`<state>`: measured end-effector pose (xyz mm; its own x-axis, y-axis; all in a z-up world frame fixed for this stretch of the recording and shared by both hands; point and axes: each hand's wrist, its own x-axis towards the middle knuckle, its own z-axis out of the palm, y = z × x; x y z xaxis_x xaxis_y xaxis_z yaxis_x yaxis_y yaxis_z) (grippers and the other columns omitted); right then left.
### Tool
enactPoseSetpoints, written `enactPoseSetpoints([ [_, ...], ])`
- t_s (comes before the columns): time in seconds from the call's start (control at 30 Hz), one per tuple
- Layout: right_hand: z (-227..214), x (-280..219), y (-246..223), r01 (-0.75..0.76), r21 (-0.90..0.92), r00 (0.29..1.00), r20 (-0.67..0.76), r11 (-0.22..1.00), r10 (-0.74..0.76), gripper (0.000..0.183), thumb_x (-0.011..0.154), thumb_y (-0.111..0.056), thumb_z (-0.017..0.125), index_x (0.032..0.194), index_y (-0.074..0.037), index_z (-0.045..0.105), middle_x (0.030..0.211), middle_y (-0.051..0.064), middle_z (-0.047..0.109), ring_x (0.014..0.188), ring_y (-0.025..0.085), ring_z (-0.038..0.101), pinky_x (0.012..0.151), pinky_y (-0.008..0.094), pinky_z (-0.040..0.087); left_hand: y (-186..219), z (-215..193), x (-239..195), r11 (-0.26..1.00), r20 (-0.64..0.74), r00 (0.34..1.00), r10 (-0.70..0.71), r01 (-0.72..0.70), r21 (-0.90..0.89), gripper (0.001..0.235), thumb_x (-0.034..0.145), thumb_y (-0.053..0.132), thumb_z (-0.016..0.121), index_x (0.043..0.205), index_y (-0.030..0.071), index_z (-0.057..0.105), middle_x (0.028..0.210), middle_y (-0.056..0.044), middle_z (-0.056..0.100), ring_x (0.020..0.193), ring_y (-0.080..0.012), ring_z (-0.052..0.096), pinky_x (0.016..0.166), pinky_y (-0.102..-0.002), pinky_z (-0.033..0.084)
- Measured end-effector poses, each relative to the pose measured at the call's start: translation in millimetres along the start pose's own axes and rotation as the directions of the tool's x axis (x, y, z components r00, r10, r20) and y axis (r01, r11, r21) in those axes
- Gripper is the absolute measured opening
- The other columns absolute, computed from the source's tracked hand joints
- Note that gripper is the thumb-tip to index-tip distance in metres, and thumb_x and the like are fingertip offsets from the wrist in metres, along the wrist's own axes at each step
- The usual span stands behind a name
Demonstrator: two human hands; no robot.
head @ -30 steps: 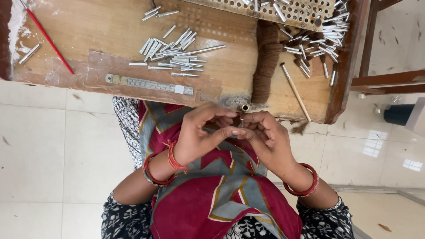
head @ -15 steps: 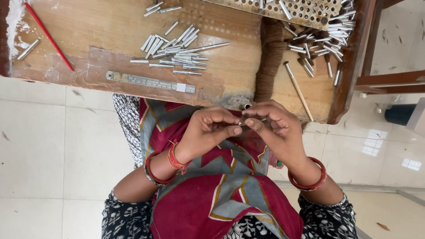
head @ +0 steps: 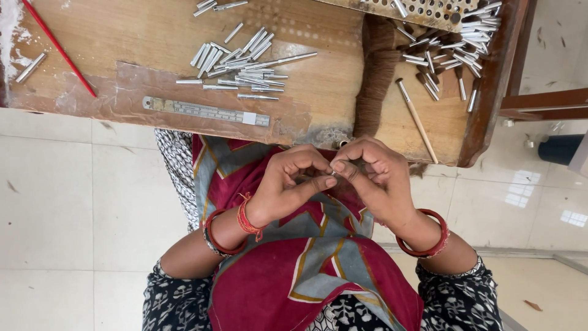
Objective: The person sits at a workbench assembling cosmetic brushes. They pick up metal ferrules, insert bundles of hair into the ferrules by hand, press and shape the hair, and place finished brushes onto a pile on the bench, repeating the process.
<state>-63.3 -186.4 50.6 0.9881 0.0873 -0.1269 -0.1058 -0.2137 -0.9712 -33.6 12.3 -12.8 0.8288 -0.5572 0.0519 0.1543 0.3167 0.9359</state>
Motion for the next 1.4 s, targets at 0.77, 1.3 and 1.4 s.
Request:
enactPoseSetpoints([
  [0.77,39,-16,-6,0.432,-0.597,0.868,0.072,0.676,-0.491,0.034,0.087,0.001,0.082,0.117,-0.003,0.066,0.104,0.011,0.071,0.092,0.025,0.07,0.074,0.036,0.056,-16,-16,-29,0.999,-0.227,0.974,-0.014,0.005,-0.038,0.011,0.093,0.001,0.079,0.104,-0.002,0.078,0.101,-0.009,0.075,0.09,-0.0105,0.071,0.077,-0.023,0.059],
  [1.3,42,1,13,0.458,-0.695,0.83,0.11,0.555,-0.547,0.031,0.084,0.005,0.082,0.113,-0.003,0.073,0.102,0.009,0.07,0.086,0.024,0.068,0.071,0.035,0.054,51,-93,-16,0.139,0.258,0.92,0.296,-0.309,0.941,0.054,0.089,0.032,0.081,0.13,-0.001,0.067,0.14,-0.014,0.066,0.135,-0.0267,0.059,0.118,-0.045,0.044],
  [1.4,45,3,14,0.45,-0.707,0.837,0.121,0.546,-0.533,0.033,0.084,0.004,0.082,0.115,-0.003,0.073,0.102,0.009,0.069,0.089,0.025,0.068,0.073,0.036,0.055,48,-94,-18,0.167,0.276,0.92,0.279,-0.329,0.929,0.052,0.09,0.031,0.08,0.131,0.001,0.068,0.14,-0.009,0.066,0.136,-0.0241,0.059,0.119,-0.044,0.043],
])
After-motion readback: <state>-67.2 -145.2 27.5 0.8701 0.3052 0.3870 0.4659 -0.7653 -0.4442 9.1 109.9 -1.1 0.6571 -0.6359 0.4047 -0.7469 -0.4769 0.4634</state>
